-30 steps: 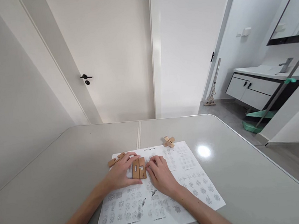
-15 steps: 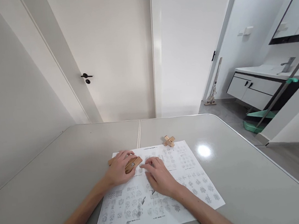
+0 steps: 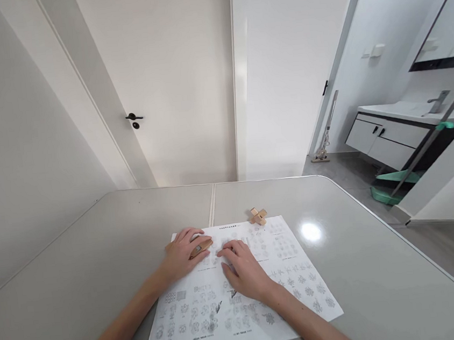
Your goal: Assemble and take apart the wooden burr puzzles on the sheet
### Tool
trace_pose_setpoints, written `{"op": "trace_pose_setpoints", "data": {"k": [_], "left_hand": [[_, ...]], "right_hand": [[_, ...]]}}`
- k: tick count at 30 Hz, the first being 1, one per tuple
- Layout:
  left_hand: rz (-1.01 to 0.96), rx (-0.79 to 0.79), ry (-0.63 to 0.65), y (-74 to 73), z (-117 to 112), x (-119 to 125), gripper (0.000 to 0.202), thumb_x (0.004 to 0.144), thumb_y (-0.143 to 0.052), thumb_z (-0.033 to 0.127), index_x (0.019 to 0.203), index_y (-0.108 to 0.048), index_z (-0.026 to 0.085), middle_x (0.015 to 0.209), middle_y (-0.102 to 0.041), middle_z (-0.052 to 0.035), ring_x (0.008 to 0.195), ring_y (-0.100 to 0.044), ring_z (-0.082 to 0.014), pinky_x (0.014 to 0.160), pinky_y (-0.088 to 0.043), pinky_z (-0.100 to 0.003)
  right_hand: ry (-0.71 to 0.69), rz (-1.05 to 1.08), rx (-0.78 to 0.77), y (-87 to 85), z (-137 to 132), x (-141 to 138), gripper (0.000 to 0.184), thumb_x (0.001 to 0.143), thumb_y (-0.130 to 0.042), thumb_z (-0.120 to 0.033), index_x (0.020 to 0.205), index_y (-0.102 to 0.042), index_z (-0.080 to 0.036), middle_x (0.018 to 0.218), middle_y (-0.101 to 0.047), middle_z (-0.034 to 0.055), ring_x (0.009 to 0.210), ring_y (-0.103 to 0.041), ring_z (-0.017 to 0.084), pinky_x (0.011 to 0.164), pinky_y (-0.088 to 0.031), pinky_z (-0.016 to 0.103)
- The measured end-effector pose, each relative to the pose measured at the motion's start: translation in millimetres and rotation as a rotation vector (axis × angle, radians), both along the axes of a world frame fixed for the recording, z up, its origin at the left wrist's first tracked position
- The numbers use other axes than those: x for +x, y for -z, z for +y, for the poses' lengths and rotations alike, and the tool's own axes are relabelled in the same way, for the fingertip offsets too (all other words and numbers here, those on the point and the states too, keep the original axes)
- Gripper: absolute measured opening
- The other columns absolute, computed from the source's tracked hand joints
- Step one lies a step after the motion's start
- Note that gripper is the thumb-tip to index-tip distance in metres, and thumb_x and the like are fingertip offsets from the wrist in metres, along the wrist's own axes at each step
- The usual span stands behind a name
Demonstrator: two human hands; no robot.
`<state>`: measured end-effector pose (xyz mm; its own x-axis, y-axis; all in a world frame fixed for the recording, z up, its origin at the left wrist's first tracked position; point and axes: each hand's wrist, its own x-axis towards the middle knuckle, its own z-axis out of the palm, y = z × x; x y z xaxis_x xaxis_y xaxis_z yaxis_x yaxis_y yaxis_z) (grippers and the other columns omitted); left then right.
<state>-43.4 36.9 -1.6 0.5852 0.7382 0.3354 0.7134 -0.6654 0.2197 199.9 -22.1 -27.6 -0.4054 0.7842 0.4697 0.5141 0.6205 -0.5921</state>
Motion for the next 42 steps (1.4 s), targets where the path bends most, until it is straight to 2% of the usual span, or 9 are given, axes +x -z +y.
{"op": "trace_pose_setpoints", "data": {"k": [9,16,18,22,25,28,32,36,42], "left_hand": [[0.025,-0.011,0.014,-2.4,9.1,-22.2,0.023,0.100,-0.055,0.036,0.118,-0.069,0.033,0.136,-0.057,-0.0061,0.132,-0.044,-0.0297,0.106,-0.042,-0.050],[0.016,0.041,0.040,-6.3,7.2,-20.9,0.021,0.100,-0.051,0.027,0.111,-0.069,0.029,0.132,-0.060,-0.0062,0.130,-0.046,-0.0289,0.107,-0.040,-0.051],[0.015,0.053,0.058,-7.2,6.3,-19.1,0.021,0.098,-0.053,0.025,0.113,-0.068,0.029,0.131,-0.061,-0.0064,0.130,-0.046,-0.0289,0.108,-0.039,-0.051],[0.017,0.063,0.085,-9.8,5.2,-17.0,0.021,0.096,-0.056,0.025,0.114,-0.068,0.029,0.129,-0.063,-0.0067,0.130,-0.047,-0.0297,0.108,-0.040,-0.051],[0.011,0.075,0.088,-10.7,5.2,-16.8,0.021,0.096,-0.055,0.024,0.111,-0.068,0.028,0.128,-0.063,-0.0070,0.129,-0.048,-0.0300,0.108,-0.041,-0.051],[0.010,0.078,0.086,-10.3,5.4,-16.9,0.021,0.097,-0.054,0.023,0.111,-0.069,0.028,0.127,-0.064,-0.0066,0.129,-0.049,-0.0296,0.108,-0.041,-0.050],[0.016,0.077,0.096,-9.0,6.7,-16.9,0.022,0.097,-0.054,0.023,0.112,-0.069,0.028,0.126,-0.064,-0.0061,0.129,-0.048,-0.0293,0.107,-0.042,-0.049],[-0.002,0.079,0.094,-7.6,8.9,-17.4,0.022,0.097,-0.054,0.024,0.112,-0.069,0.028,0.126,-0.064,-0.0061,0.129,-0.049,-0.0293,0.108,-0.043,-0.049],[0.002,0.071,0.106,-7.3,10.0,-18.4,0.022,0.097,-0.053,0.024,0.113,-0.068,0.027,0.128,-0.063,-0.0072,0.129,-0.048,-0.0290,0.107,-0.045,-0.049]], "right_hand": [[-0.008,0.014,-0.024,1.8,1.4,0.5,0.029,0.096,-0.051,-0.013,0.120,-0.058,-0.026,0.117,-0.060,0.0102,0.111,-0.059,0.028,0.095,-0.054,0.048],[0.025,0.068,-0.086,1.8,5.3,3.7,0.024,0.097,-0.050,-0.018,0.117,-0.060,-0.025,0.113,-0.064,0.0106,0.106,-0.062,0.028,0.092,-0.055,0.046],[0.061,0.165,-0.171,3.2,8.8,4.9,0.028,0.099,-0.048,-0.022,0.125,-0.054,-0.024,0.110,-0.065,0.0100,0.098,-0.064,0.025,0.087,-0.057,0.042],[0.174,0.411,-0.310,10.2,21.4,10.3,0.051,0.099,-0.048,-0.030,0.146,-0.029,-0.022,0.108,-0.065,0.0075,0.077,-0.068,0.019,0.073,-0.059,0.037],[0.235,0.599,-0.376,16.6,33.3,18.8,0.063,0.096,-0.051,-0.035,0.149,-0.019,-0.024,0.103,-0.065,0.0045,0.068,-0.069,0.018,0.066,-0.060,0.035],[0.246,0.735,-0.470,20.7,43.3,28.2,0.070,0.093,-0.057,-0.038,0.149,-0.016,-0.030,0.104,-0.064,0.0028,0.069,-0.070,0.018,0.062,-0.061,0.034],[0.257,0.822,-0.540,21.7,51.8,36.3,0.074,0.089,-0.060,-0.041,0.148,-0.016,-0.031,0.117,-0.061,0.0078,0.075,-0.071,0.019,0.064,-0.064,0.037],[0.258,0.880,-0.552,21.6,55.6,38.4,0.071,0.085,-0.065,-0.038,0.144,-0.026,-0.031,0.128,-0.058,0.0117,0.079,-0.072,0.021,0.060,-0.063,0.037],[0.284,0.910,-0.546,19.9,54.8,37.2,0.062,0.081,-0.066,-0.030,0.138,-0.041,-0.029,0.125,-0.061,0.0102,0.076,-0.072,0.020,0.059,-0.059,0.034]]}}
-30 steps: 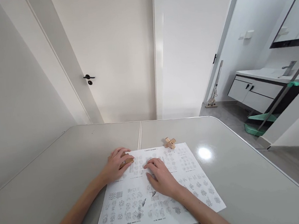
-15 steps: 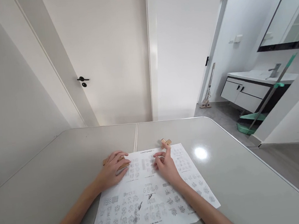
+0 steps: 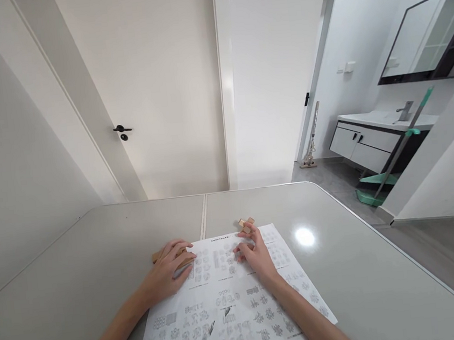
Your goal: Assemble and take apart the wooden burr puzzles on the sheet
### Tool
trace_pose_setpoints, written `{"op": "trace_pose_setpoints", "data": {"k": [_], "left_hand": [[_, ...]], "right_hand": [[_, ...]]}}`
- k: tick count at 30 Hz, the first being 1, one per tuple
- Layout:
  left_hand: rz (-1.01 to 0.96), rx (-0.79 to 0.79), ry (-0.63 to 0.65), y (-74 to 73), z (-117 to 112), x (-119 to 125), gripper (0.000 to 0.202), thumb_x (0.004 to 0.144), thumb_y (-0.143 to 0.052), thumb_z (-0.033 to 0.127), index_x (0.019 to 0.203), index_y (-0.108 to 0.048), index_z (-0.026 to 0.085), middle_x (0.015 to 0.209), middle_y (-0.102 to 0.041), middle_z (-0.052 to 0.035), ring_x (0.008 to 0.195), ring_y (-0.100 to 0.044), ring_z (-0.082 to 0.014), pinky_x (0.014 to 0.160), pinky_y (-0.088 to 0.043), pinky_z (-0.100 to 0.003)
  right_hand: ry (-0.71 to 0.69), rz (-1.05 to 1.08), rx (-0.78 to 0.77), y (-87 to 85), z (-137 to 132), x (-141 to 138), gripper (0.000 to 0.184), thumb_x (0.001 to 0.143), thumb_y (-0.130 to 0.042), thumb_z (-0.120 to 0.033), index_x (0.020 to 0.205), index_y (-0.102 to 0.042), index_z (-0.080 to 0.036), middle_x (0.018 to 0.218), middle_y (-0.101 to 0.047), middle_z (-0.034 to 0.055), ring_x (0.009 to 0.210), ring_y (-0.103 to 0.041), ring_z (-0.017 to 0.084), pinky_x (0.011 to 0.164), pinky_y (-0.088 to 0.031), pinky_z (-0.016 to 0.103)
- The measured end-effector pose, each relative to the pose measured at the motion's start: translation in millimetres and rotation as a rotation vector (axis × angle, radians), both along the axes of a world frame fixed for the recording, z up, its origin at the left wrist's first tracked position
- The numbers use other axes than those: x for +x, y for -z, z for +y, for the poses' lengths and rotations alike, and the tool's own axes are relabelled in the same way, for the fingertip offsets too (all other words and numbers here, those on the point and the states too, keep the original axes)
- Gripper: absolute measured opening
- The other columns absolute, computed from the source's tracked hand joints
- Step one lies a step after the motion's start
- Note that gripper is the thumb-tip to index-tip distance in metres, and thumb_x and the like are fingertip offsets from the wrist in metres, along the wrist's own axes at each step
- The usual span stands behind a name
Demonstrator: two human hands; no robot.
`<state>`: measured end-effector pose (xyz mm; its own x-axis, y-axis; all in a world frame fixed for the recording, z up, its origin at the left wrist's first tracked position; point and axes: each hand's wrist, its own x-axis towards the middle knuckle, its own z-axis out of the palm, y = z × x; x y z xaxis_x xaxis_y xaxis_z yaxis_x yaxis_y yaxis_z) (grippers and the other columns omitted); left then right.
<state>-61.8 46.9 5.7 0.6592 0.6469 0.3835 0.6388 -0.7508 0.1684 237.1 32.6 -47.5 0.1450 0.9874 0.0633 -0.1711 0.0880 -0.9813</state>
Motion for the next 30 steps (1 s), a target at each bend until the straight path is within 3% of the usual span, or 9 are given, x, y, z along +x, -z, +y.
{"op": "trace_pose_setpoints", "data": {"k": [7,11,16,20,24,30], "left_hand": [[-0.009,-0.036,0.007,-1.3,-1.7,0.7,0.020,0.098,-0.054,0.026,0.113,-0.068,0.027,0.129,-0.062,-0.0070,0.130,-0.047,-0.0287,0.107,-0.044,-0.048],[-0.080,-0.123,-0.003,-4.5,-3.9,5.4,0.021,0.098,-0.058,0.032,0.117,-0.065,0.027,0.131,-0.062,-0.0073,0.130,-0.048,-0.0286,0.108,-0.044,-0.047],[-0.252,-0.335,-0.032,-4.6,-12.0,17.5,0.044,0.094,-0.065,0.043,0.135,-0.054,0.028,0.137,-0.060,-0.0088,0.130,-0.051,-0.0293,0.110,-0.043,-0.048],[-0.377,-0.541,-0.053,-1.8,-22.5,30.4,0.061,0.090,-0.070,0.046,0.144,-0.046,0.031,0.145,-0.056,-0.0089,0.129,-0.055,-0.0287,0.111,-0.045,-0.047],[-0.466,-0.681,0.019,-1.9,-30.9,41.6,0.071,0.089,-0.072,0.048,0.150,-0.041,0.029,0.148,-0.055,-0.0107,0.134,-0.053,-0.0291,0.114,-0.043,-0.047],[-0.459,-0.794,0.050,-6.2,-34.0,47.5,0.059,0.088,-0.073,0.044,0.141,-0.054,0.027,0.141,-0.061,-0.0101,0.125,-0.061,-0.0290,0.105,-0.050,-0.043]], "right_hand": [[-0.036,-0.053,0.001,-16.3,-8.2,-5.0,0.039,0.084,-0.069,-0.045,0.116,-0.058,-0.023,0.093,-0.065,0.0034,0.069,-0.067,0.018,0.057,-0.054,0.029],[-0.143,-0.024,0.010,-28.8,-17.4,-10.7,0.040,0.088,-0.067,-0.058,0.106,-0.061,-0.023,0.081,-0.060,-0.0004,0.063,-0.059,0.015,0.052,-0.049,0.026],[-0.327,0.023,0.029,-38.9,-28.2,-18.8,0.045,0.090,-0.062,-0.066,0.099,-0.059,-0.022,0.070,-0.055,-0.0029,0.054,-0.052,0.012,0.043,-0.040,0.022],[-0.480,0.014,0.061,-35.2,-33.2,-23.8,0.042,0.094,-0.057,-0.064,0.098,-0.056,-0.022,0.061,-0.054,-0.0051,0.048,-0.050,0.011,0.043,-0.040,0.022],[-0.602,0.026,0.072,-31.2,-37.0,-26.9,0.038,0.099,-0.055,-0.059,0.098,-0.054,-0.021,0.059,-0.053,-0.0065,0.044,-0.047,0.010,0.043,-0.039,0.022],[-0.688,0.020,0.093,-37.9,-41.6,-27.2,0.035,0.099,-0.058,-0.056,0.102,-0.055,-0.021,0.063,-0.055,-0.0058,0.046,-0.048,0.009,0.047,-0.041,0.024]]}}
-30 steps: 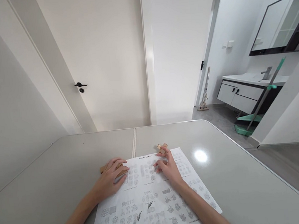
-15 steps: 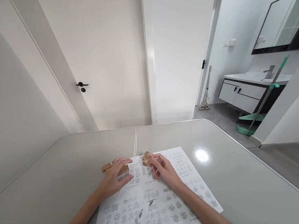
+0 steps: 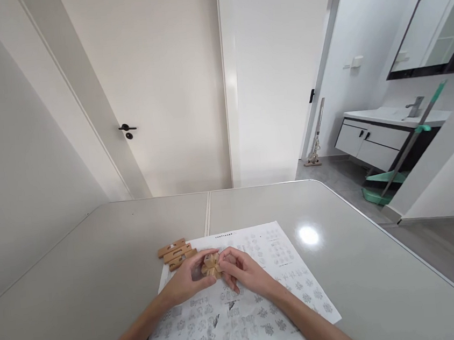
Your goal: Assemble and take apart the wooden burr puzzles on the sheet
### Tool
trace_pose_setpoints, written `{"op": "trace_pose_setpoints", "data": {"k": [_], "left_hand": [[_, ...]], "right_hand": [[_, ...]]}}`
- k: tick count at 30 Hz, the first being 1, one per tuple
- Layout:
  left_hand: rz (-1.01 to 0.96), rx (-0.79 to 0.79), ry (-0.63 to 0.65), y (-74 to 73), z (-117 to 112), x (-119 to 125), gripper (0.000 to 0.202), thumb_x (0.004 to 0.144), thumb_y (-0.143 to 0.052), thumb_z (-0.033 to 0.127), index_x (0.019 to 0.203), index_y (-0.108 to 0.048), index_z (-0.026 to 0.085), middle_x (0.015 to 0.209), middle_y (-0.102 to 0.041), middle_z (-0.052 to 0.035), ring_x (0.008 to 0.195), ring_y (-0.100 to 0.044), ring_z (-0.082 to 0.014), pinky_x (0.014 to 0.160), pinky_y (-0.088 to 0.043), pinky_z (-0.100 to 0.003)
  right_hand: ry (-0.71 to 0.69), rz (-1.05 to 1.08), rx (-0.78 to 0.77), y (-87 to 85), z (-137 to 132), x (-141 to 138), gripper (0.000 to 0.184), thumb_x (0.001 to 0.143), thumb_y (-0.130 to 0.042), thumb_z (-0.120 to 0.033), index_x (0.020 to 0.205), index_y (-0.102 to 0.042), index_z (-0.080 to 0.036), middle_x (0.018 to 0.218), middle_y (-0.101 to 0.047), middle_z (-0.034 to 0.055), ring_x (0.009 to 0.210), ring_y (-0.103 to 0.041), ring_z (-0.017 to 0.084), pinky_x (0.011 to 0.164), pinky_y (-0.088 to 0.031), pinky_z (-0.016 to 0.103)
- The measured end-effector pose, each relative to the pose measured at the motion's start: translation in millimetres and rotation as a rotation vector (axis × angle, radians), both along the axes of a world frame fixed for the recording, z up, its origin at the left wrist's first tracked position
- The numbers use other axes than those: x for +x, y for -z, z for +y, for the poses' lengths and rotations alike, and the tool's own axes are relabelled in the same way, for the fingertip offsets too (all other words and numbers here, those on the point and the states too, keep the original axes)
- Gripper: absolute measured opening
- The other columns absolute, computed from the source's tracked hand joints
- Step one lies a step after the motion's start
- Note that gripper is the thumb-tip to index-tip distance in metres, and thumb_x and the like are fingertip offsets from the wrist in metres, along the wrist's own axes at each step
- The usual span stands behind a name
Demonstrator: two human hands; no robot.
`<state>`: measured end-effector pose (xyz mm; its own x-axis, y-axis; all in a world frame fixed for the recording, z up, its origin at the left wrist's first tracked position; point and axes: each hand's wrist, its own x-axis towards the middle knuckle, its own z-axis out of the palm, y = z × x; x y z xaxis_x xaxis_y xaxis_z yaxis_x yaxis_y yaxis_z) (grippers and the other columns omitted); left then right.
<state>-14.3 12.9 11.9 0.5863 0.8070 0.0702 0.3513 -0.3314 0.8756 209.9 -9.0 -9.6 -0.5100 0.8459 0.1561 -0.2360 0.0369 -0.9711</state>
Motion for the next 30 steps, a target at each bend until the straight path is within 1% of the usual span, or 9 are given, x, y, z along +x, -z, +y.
{"op": "trace_pose_setpoints", "data": {"k": [5,9,14,16,19,22,25,30], "left_hand": [[0.041,0.090,-0.100,-4.4,-1.4,-0.1,0.055,0.083,-0.078,0.042,0.133,-0.062,0.028,0.134,-0.067,-0.0069,0.123,-0.062,-0.0290,0.105,-0.050,-0.042],[0.055,0.169,-0.144,-3.5,-2.1,-1.1,0.057,0.078,-0.081,0.040,0.130,-0.063,0.028,0.128,-0.070,-0.0061,0.120,-0.064,-0.0285,0.105,-0.050,-0.042],[0.073,0.235,-0.145,-2.1,-3.0,-1.9,0.059,0.074,-0.084,0.038,0.128,-0.062,0.027,0.124,-0.071,-0.0066,0.115,-0.066,-0.0278,0.100,-0.052,-0.041],[0.079,0.255,-0.140,-2.3,-3.4,-2.2,0.058,0.072,-0.085,0.036,0.125,-0.064,0.027,0.121,-0.072,-0.0058,0.112,-0.067,-0.0271,0.098,-0.053,-0.040],[0.078,0.276,-0.109,-2.8,-3.6,-2.9,0.055,0.071,-0.086,0.036,0.122,-0.066,0.027,0.118,-0.073,-0.0051,0.108,-0.068,-0.0261,0.096,-0.053,-0.038],[0.073,0.287,-0.078,-3.3,-3.6,-3.9,0.059,0.071,-0.087,0.041,0.124,-0.065,0.027,0.118,-0.073,-0.0049,0.107,-0.068,-0.0256,0.095,-0.053,-0.037],[0.076,0.285,-0.060,-3.7,-3.8,-4.6,0.063,0.070,-0.088,0.044,0.126,-0.063,0.027,0.118,-0.072,-0.0049,0.106,-0.068,-0.0256,0.094,-0.053,-0.037],[0.094,0.261,-0.050,-5.2,-4.9,-4.9,0.065,0.070,-0.087,0.046,0.128,-0.063,0.027,0.120,-0.071,-0.0062,0.107,-0.067,-0.0271,0.095,-0.051,-0.039]], "right_hand": [[0.031,-0.045,0.021,0.0,-0.5,-0.3,0.040,0.098,-0.058,-0.059,0.113,-0.052,-0.022,0.071,-0.058,-0.0049,0.050,-0.050,0.010,0.047,-0.041,0.023],[0.041,-0.088,0.003,2.4,0.2,-1.4,0.043,0.096,-0.059,-0.061,0.109,-0.054,-0.021,0.074,-0.061,-0.0029,0.051,-0.052,0.010,0.047,-0.041,0.023],[0.006,-0.133,-0.024,-1.3,-0.1,0.0,0.043,0.094,-0.062,-0.061,0.105,-0.055,-0.020,0.067,-0.062,-0.0035,0.050,-0.052,0.011,0.052,-0.043,0.025],[-0.021,-0.133,-0.036,-4.4,-0.6,1.9,0.044,0.093,-0.063,-0.061,0.106,-0.055,-0.020,0.066,-0.062,-0.0033,0.053,-0.055,0.012,0.055,-0.045,0.027],[-0.095,-0.159,-0.022,-7.4,-0.8,5.7,0.045,0.094,-0.062,-0.060,0.113,-0.058,-0.019,0.072,-0.066,-0.0004,0.062,-0.062,0.015,0.063,-0.050,0.030],[-0.157,-0.209,0.020,-7.1,0.3,8.9,0.047,0.095,-0.061,-0.059,0.119,-0.063,-0.019,0.077,-0.069,0.0022,0.069,-0.064,0.017,0.070,-0.053,0.033],[-0.169,-0.229,0.040,-4.6,1.5,9.9,0.046,0.095,-0.061,-0.058,0.119,-0.066,-0.018,0.080,-0.069,0.0031,0.071,-0.064,0.017,0.072,-0.053,0.033],[-0.150,-0.229,0.032,-2.0,1.4,8.6,0.044,0.093,-0.064,-0.057,0.110,-0.067,-0.017,0.076,-0.068,0.0025,0.068,-0.063,0.016,0.070,-0.053,0.032]]}}
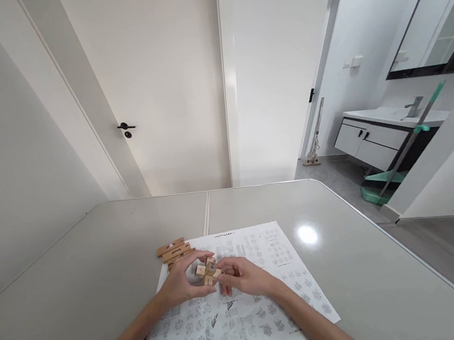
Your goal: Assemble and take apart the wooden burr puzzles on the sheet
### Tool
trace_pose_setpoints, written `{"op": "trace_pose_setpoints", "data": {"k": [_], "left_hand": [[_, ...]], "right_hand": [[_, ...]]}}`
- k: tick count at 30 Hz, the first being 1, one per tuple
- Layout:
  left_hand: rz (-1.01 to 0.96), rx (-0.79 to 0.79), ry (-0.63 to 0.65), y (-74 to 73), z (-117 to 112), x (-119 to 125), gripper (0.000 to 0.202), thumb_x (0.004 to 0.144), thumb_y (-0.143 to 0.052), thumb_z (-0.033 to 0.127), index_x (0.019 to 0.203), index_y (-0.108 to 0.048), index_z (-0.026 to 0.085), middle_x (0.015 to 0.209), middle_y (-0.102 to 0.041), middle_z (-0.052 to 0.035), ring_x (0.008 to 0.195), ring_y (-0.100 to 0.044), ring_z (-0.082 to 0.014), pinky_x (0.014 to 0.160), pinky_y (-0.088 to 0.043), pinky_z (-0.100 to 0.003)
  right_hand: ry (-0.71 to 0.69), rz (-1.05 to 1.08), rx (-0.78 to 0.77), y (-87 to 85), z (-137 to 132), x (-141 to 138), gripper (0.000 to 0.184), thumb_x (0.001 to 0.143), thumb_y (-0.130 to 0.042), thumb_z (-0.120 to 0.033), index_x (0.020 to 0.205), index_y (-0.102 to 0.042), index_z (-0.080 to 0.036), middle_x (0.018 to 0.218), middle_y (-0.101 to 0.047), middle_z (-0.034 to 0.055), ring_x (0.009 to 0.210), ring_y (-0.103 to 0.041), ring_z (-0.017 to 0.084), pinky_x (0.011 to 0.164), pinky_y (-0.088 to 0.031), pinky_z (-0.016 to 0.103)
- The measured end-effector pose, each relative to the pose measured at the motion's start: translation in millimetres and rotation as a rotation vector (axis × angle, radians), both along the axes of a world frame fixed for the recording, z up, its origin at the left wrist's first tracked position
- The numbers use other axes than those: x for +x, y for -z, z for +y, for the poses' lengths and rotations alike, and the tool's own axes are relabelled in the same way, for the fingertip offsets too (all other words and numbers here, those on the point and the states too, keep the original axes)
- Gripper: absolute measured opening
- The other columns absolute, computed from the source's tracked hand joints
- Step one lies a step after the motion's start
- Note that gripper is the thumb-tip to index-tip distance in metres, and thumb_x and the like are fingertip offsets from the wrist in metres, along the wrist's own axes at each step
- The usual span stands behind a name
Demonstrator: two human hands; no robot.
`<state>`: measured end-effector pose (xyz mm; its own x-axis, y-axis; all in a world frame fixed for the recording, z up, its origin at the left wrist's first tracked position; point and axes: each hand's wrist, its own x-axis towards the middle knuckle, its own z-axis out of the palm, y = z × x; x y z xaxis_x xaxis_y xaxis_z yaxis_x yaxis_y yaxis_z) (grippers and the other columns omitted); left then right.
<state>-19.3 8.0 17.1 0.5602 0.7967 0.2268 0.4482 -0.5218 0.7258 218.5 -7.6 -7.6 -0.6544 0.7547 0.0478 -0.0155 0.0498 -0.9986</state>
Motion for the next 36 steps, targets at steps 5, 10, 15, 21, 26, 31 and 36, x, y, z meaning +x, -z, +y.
{"op": "trace_pose_setpoints", "data": {"k": [5,10,15,21,26,31,36], "left_hand": [[-0.003,-0.041,0.008,-2.6,-0.7,1.3,0.067,0.068,-0.089,0.045,0.128,-0.064,0.028,0.121,-0.071,-0.0059,0.108,-0.066,-0.0272,0.095,-0.051,-0.039],[-0.010,-0.102,-0.006,-4.4,-0.5,1.8,0.073,0.070,-0.086,0.052,0.134,-0.061,0.028,0.126,-0.069,-0.0077,0.115,-0.064,-0.0293,0.099,-0.050,-0.040],[0.016,-0.137,0.030,-4.3,-2.1,1.8,0.073,0.075,-0.083,0.049,0.139,-0.056,0.030,0.135,-0.065,-0.0071,0.120,-0.062,-0.0298,0.102,-0.050,-0.041],[0.009,-0.095,0.060,-8.3,-3.8,4.8,0.056,0.073,-0.084,0.038,0.123,-0.062,0.025,0.121,-0.070,-0.0056,0.107,-0.065,-0.0265,0.094,-0.051,-0.037],[-0.026,-0.148,0.134,-14.5,-5.8,7.4,0.047,0.072,-0.082,0.029,0.115,-0.064,0.025,0.110,-0.072,-0.0026,0.096,-0.065,-0.0226,0.088,-0.051,-0.034],[-0.032,-0.190,0.142,-14.4,-7.0,7.5,0.046,0.073,-0.082,0.035,0.114,-0.064,0.025,0.111,-0.071,-0.0034,0.097,-0.065,-0.0233,0.089,-0.051,-0.034],[-0.032,-0.205,0.140,-12.5,-6.7,6.7,0.047,0.072,-0.081,0.033,0.115,-0.064,0.024,0.111,-0.071,-0.0039,0.098,-0.065,-0.0241,0.088,-0.051,-0.035]], "right_hand": [[0.009,-0.002,-0.008,1.3,-0.4,-1.1,0.041,0.091,-0.067,-0.057,0.104,-0.067,-0.018,0.075,-0.068,0.0016,0.067,-0.062,0.016,0.069,-0.051,0.033],[0.023,0.030,-0.021,-2.7,-0.8,-1.1,0.043,0.090,-0.067,-0.059,0.104,-0.066,-0.017,0.076,-0.067,0.0011,0.066,-0.061,0.015,0.069,-0.050,0.032],[0.024,0.121,-0.047,-7.4,-1.9,-1.5,0.043,0.091,-0.069,-0.056,0.108,-0.065,-0.017,0.077,-0.066,0.0008,0.065,-0.060,0.014,0.069,-0.049,0.032],[0.000,0.128,-0.090,-4.1,-2.5,-2.5,0.042,0.088,-0.074,-0.052,0.108,-0.064,-0.016,0.076,-0.067,0.0011,0.068,-0.062,0.015,0.070,-0.050,0.032],[-0.050,0.078,-0.062,-7.2,-4.9,-5.1,0.037,0.090,-0.071,-0.053,0.095,-0.066,-0.017,0.077,-0.068,0.0019,0.069,-0.062,0.015,0.071,-0.050,0.032],[-0.029,0.051,-0.057,-3.9,-4.6,-5.3,0.039,0.087,-0.072,-0.056,0.093,-0.068,-0.018,0.076,-0.067,0.0015,0.068,-0.061,0.016,0.071,-0.052,0.032],[-0.021,0.043,-0.077,-1.2,-2.6,-6.0,0.043,0.084,-0.074,-0.059,0.095,-0.068,-0.018,0.072,-0.064,-0.0003,0.065,-0.061,0.016,0.070,-0.053,0.033]]}}
